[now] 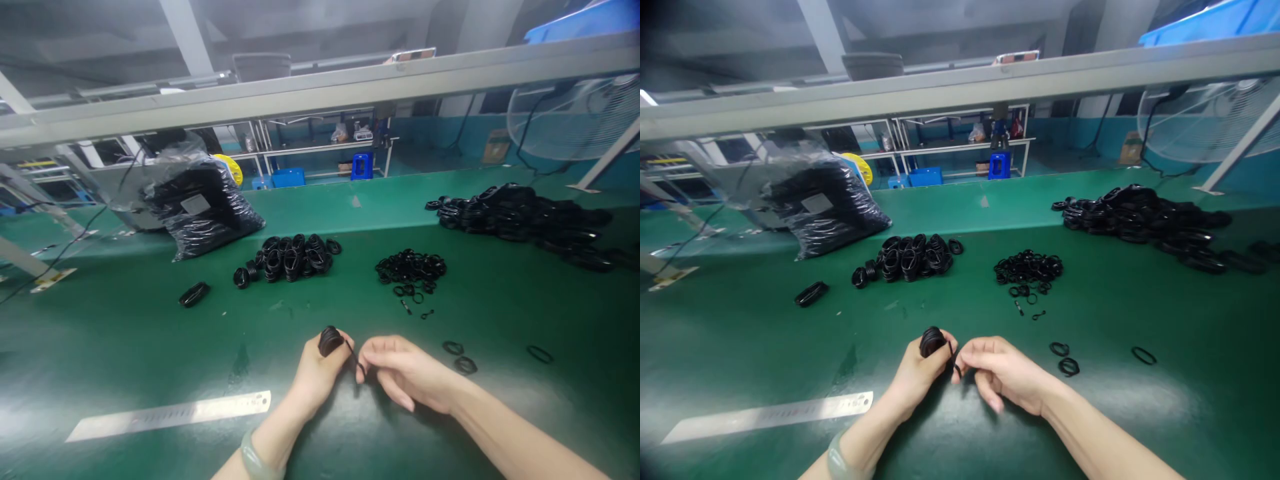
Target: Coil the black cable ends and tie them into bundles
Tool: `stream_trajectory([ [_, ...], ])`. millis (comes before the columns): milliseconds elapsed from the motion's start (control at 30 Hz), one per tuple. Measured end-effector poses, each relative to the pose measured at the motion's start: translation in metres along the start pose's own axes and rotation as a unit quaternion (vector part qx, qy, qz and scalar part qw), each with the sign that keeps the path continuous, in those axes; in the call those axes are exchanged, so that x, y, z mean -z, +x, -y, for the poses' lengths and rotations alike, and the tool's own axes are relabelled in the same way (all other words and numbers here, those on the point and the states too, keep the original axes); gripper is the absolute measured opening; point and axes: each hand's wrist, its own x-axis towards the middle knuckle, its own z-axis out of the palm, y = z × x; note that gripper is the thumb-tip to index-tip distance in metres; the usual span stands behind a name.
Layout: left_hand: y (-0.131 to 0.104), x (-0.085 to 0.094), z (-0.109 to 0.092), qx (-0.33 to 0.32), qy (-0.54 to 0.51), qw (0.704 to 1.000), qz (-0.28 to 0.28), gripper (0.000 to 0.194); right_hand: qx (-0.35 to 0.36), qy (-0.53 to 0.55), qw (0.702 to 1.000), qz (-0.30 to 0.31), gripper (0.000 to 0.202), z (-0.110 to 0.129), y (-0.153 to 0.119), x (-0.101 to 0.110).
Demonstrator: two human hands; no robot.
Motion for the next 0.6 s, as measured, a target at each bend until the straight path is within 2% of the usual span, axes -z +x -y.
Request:
stream_trajectory([
  [67,-0.001,0.001,-0.003,0.021,-0.009,1.0,0.015,0.012,-0.033,-0.064,0.997,0.017,0.03,0.003,-0.002,0.004],
  [167,-0.003,0.004,-0.007,0.041,-0.003,0.997,0.062,0.017,-0.05,-0.18,0.982,0.005,0.028,0.011,-0.005,0.011],
  [233,-0.004,0.006,-0.008,0.023,0.025,0.997,0.076,0.023,-0.032,-0.227,0.973,-0.031,0.031,0.015,-0.007,0.013],
  [300,-0.004,0.006,-0.005,-0.004,0.062,0.994,0.085,0.023,0.027,-0.286,0.953,-0.097,0.034,0.015,-0.009,0.012],
  [333,-0.005,0.006,-0.003,-0.013,0.094,0.991,0.091,0.022,0.072,-0.337,0.93,-0.128,0.036,0.013,-0.009,0.009],
  [367,-0.005,0.005,-0.001,-0.019,0.133,0.986,0.095,0.02,0.124,-0.403,0.894,-0.152,0.037,0.01,-0.009,0.006],
  [433,-0.007,0.002,0.002,-0.025,0.215,0.972,0.095,0.019,0.221,-0.547,0.788,-0.175,0.039,0.004,-0.008,-0.004],
  [467,-0.008,0.001,0.003,-0.027,0.245,0.965,0.09,0.019,0.251,-0.604,0.735,-0.178,0.038,0.001,-0.007,-0.01],
  [500,-0.009,0.001,0.004,-0.031,0.263,0.96,0.087,0.019,0.263,-0.644,0.696,-0.18,0.036,-0.001,-0.006,-0.015],
  [533,-0.01,0.0,0.004,-0.036,0.27,0.958,0.086,0.02,0.256,-0.664,0.679,-0.184,0.035,-0.001,-0.006,-0.019],
  [567,-0.011,-0.001,0.003,-0.043,0.27,0.957,0.091,0.02,0.23,-0.665,0.685,-0.188,0.035,-0.001,-0.005,-0.021],
  [600,-0.012,-0.001,0.002,-0.054,0.268,0.957,0.1,0.02,0.195,-0.648,0.713,-0.184,0.036,0.0,-0.006,-0.022],
])
